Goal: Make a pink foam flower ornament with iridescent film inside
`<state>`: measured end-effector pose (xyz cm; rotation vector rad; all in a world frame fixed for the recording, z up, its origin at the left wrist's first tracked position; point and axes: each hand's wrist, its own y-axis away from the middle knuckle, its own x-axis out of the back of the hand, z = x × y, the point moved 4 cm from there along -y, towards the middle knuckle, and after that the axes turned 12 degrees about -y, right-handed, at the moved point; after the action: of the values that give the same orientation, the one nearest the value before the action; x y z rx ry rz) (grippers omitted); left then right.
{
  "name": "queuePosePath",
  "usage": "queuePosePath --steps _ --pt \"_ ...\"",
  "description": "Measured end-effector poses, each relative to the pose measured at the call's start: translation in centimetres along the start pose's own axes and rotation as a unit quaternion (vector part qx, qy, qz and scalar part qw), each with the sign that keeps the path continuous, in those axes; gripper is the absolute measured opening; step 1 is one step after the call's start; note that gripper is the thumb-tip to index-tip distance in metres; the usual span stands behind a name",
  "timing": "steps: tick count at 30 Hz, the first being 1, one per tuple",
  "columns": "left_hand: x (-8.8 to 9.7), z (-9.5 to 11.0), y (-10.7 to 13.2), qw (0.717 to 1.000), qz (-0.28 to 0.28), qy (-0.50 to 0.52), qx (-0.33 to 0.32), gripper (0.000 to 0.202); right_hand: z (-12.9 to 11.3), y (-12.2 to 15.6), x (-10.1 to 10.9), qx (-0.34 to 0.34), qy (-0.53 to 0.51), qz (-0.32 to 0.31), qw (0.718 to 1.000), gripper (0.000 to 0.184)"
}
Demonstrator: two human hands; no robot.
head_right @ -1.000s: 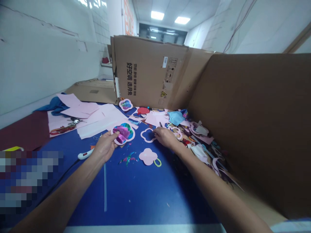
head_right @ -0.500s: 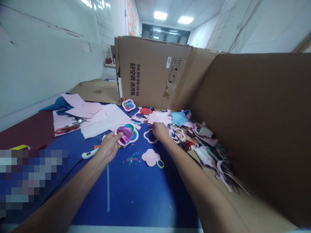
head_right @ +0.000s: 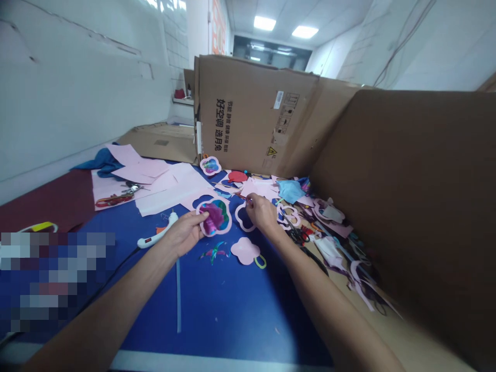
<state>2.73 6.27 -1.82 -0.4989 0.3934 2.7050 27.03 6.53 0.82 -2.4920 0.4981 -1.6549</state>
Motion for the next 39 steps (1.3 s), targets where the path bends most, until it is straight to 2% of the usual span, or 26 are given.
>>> queuePosePath --steps 4,7,9,12,18,22,25,29,32,36,39 --pt "-0.8 -1.0 0.4 0.996 -0.076 -0.021 0.040 0.011 -2.7 2.0 1.0 0.046 -0.014 0.021 0.999 0.035" --pt "-1.2 -1.6 0.6 0.992 -0.114 -0.035 0.043 0.016 -4.9 3.4 1.4 0.103 -0.051 -0.018 0.993 0.038" --pt "-1.3 -1.9 0.6 0.991 -0.119 -0.040 0.047 0.019 -5.8 4.1 1.7 0.130 -0.076 -0.034 0.988 0.040" --pt "-1.2 -2.4 0.4 0.992 -0.107 -0.045 0.053 0.022 -6.3 4.5 1.7 0.137 -0.090 -0.031 0.986 0.039" --pt "-1.1 -2.7 0.2 0.993 -0.093 -0.031 0.065 0.016 -5.2 4.4 0.8 0.149 -0.149 -0.031 0.977 0.042" --pt "-1.1 -2.1 0.4 0.995 -0.070 0.019 0.069 0.006 -3.2 5.1 0.8 0.174 -0.182 -0.037 0.967 0.039" --pt "-1.2 -1.7 0.5 0.994 -0.066 0.051 0.076 0.009 -1.3 6.4 1.2 0.175 -0.213 -0.054 0.960 0.046" --pt "-1.5 -1.1 0.8 0.989 -0.063 0.079 0.105 0.014 0.4 8.1 1.4 0.149 -0.287 -0.074 0.943 0.065" --pt "-1.6 -0.6 1.1 0.985 -0.046 0.105 0.127 0.020 0.2 8.7 1.2 0.137 -0.337 -0.057 0.930 0.057" --pt "-1.1 0.0 1.0 0.984 0.004 0.118 0.134 0.018 -0.4 8.2 0.4 0.152 -0.378 -0.016 0.913 0.038" --pt "-1.1 0.0 0.9 0.983 0.001 0.110 0.144 0.016 -0.4 7.8 0.2 0.173 -0.394 0.018 0.902 0.026"
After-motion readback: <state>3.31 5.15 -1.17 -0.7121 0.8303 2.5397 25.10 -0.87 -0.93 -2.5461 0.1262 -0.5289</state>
